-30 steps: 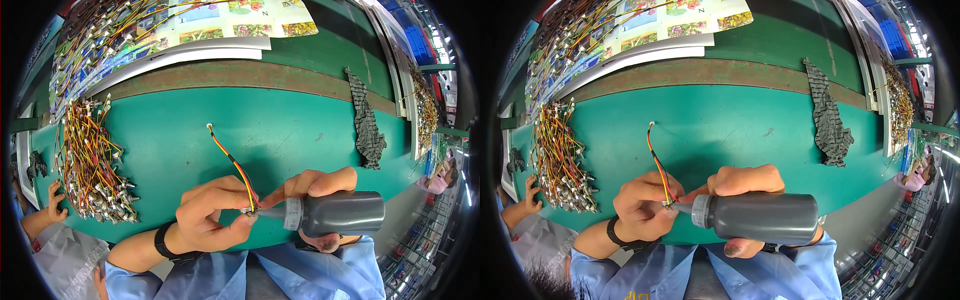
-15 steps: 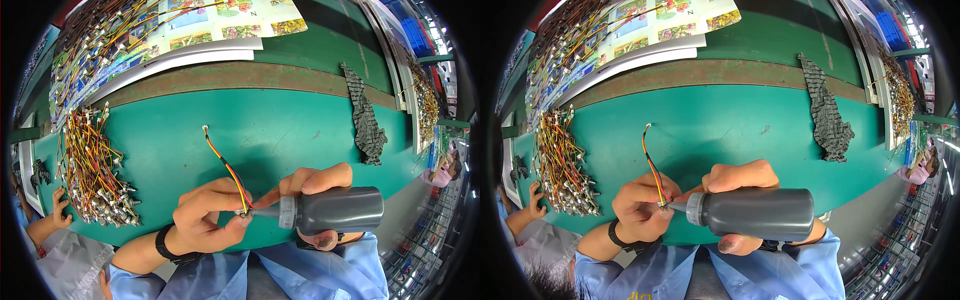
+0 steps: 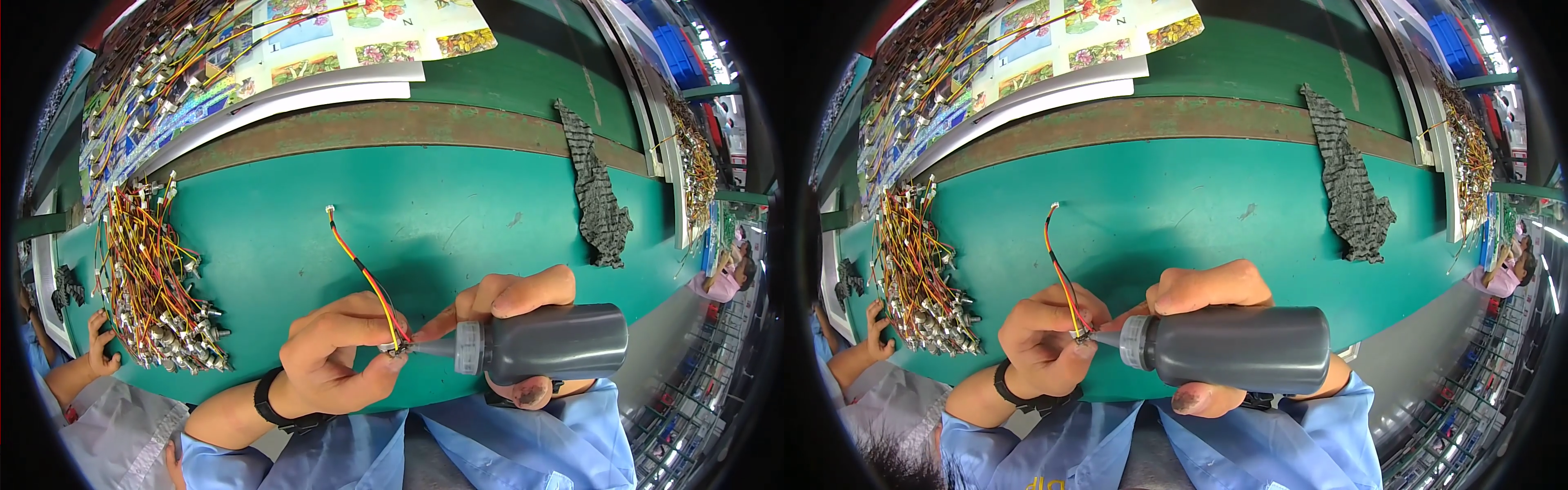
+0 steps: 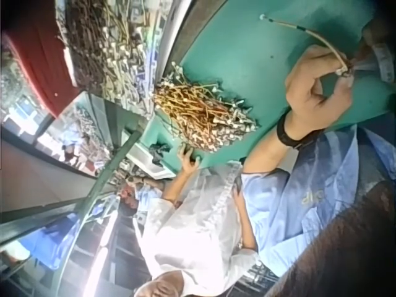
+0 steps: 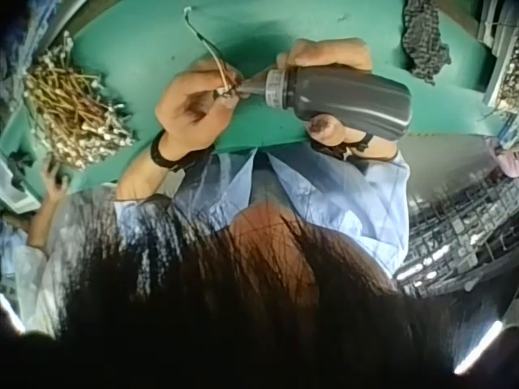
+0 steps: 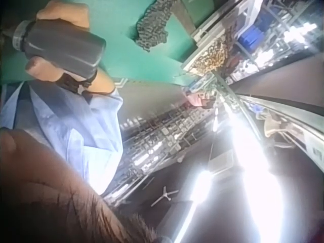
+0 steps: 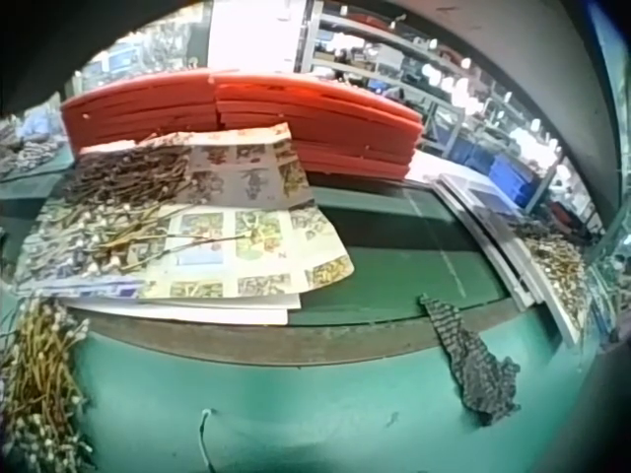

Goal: The person picks up a wire assembly, applies liquid from a squeeze bottle to the connector, and repeats this process for several assemblies. Between applications, the person occasionally wipes the tip of the bottle or the connector with a cloth.

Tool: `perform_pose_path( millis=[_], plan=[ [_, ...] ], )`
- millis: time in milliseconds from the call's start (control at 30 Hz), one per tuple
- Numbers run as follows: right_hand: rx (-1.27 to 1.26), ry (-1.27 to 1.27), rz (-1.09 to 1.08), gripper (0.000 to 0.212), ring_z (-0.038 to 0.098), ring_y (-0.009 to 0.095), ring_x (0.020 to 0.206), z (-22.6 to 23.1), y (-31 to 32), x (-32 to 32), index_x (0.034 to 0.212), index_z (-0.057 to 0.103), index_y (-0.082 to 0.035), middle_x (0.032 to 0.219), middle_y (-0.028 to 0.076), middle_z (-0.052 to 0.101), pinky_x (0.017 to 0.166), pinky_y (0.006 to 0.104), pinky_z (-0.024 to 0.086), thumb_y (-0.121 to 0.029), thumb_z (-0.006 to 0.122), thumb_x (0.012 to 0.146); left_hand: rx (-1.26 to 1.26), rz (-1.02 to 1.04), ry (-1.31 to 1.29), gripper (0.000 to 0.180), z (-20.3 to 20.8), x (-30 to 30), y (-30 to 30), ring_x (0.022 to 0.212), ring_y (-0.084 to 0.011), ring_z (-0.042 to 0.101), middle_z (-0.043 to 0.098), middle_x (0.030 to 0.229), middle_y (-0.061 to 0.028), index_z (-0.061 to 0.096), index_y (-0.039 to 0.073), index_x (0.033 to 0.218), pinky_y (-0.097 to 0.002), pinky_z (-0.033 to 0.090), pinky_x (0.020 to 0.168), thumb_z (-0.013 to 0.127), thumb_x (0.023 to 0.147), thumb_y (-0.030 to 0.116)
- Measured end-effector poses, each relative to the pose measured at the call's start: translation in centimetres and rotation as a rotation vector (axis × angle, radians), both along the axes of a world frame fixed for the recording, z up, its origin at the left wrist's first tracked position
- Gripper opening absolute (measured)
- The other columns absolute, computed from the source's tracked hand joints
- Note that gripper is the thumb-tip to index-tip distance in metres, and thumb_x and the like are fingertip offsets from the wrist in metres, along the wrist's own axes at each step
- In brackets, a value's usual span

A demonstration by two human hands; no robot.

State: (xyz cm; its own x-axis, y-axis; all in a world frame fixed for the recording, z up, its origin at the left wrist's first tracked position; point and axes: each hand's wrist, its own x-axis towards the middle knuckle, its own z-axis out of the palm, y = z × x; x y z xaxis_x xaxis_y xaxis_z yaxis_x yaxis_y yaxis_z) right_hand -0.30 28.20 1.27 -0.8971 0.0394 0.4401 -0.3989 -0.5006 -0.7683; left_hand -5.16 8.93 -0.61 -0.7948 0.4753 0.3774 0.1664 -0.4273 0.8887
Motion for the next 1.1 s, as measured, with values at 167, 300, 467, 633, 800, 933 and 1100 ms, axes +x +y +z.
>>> perform_pose_path(
  millis=[167, 300, 467, 633, 800, 933, 1100],
  plan=[
    [0.000, -0.035, -0.011, 0.067, 0.042, 0.013, 0.057, 0.1, 0.1, 0.3, 0.124, 0.038, 0.003, 0.081, 0.012, 0.048, 0.077, 0.0465, 0.062, -0.028, 0.081, 0.083, 0.002, -0.002, -0.007, 0.025, 0.0, 0.0, 0.0, 0.082, -0.0243, 0.069, 0.069, 0.098, -0.0222, 0.062, -0.007, 0.104, -0.0333, 0.056, 0.067, 0.068, 0.080, -0.009],
    [-0.012, -0.025, -0.022, 0.067, 0.043, 0.013, 0.056, 0.0, -0.1, 0.0, 0.124, 0.038, 0.004, 0.082, 0.012, 0.049, 0.076, 0.0456, 0.062, -0.028, 0.081, 0.083, 0.002, -0.002, -0.008, 0.024, 0.0, 0.0, 0.0, 0.082, -0.0244, 0.069, 0.069, 0.097, -0.0221, 0.062, -0.006, 0.104, -0.0334, 0.056, 0.067, 0.067, 0.080, -0.009],
    [-0.033, -0.054, -0.086, 0.068, 0.043, 0.013, 0.054, 0.1, -0.6, 0.2, 0.124, 0.039, 0.005, 0.082, 0.013, 0.051, 0.063, 0.0384, 0.058, -0.030, 0.081, 0.083, 0.001, -0.005, -0.010, 0.024, 0.0, 0.0, -0.1, 0.081, -0.0246, 0.069, 0.069, 0.097, -0.0220, 0.062, -0.006, 0.104, -0.0338, 0.056, 0.068, 0.067, 0.081, -0.008],
    [0.041, -0.010, -0.061, 0.068, 0.044, 0.013, 0.054, -0.4, 0.0, 0.2, 0.124, 0.039, 0.005, 0.079, 0.014, 0.052, 0.052, 0.0317, 0.046, -0.033, 0.080, 0.084, -0.009, -0.004, -0.018, 0.024, 0.3, -0.1, -0.1, 0.081, -0.0251, 0.069, 0.069, 0.097, -0.0221, 0.062, -0.007, 0.104, -0.0343, 0.056, 0.069, 0.067, 0.081, -0.008],
    [0.027, -0.049, -0.124, 0.069, 0.045, 0.012, 0.053, -0.3, -0.3, 0.3, 0.124, 0.041, 0.005, 0.077, 0.013, 0.052, 0.047, 0.0290, 0.035, -0.035, 0.080, 0.083, -0.133, -0.068, 0.062, 0.020, 0.7, -0.4, -0.2, 0.075, -0.0254, 0.065, 0.063, 0.088, -0.0187, 0.050, 0.000, 0.106, -0.0361, 0.053, 0.064, 0.061, 0.089, -0.001],
    [0.056, -0.009, -0.109, 0.070, 0.045, 0.012, 0.052, -0.6, -0.1, 0.2, 0.124, 0.041, 0.005, 0.077, 0.014, 0.053, 0.046, 0.0289, 0.035, -0.036, 0.080, 0.083, -0.129, -0.081, 0.048, 0.020, 0.7, -0.4, -0.3, 0.077, -0.0258, 0.065, 0.063, 0.089, -0.0197, 0.050, -0.002, 0.106, -0.0366, 0.054, 0.066, 0.060, 0.089, -0.001],
    [0.075, -0.154, -0.037, 0.065, 0.046, 0.016, 0.061, 0.8, 0.7, 0.9, 0.120, 0.040, -0.002, 0.081, 0.011, 0.050, 0.069, 0.0469, 0.051, -0.037, 0.080, 0.083, -0.124, -0.085, 0.012, 0.020, 0.6, -0.2, -0.3, 0.079, -0.0266, 0.066, 0.063, 0.091, -0.0204, 0.050, -0.002, 0.107, -0.0374, 0.055, 0.068, 0.060, 0.091, 0.000]
  ],
)
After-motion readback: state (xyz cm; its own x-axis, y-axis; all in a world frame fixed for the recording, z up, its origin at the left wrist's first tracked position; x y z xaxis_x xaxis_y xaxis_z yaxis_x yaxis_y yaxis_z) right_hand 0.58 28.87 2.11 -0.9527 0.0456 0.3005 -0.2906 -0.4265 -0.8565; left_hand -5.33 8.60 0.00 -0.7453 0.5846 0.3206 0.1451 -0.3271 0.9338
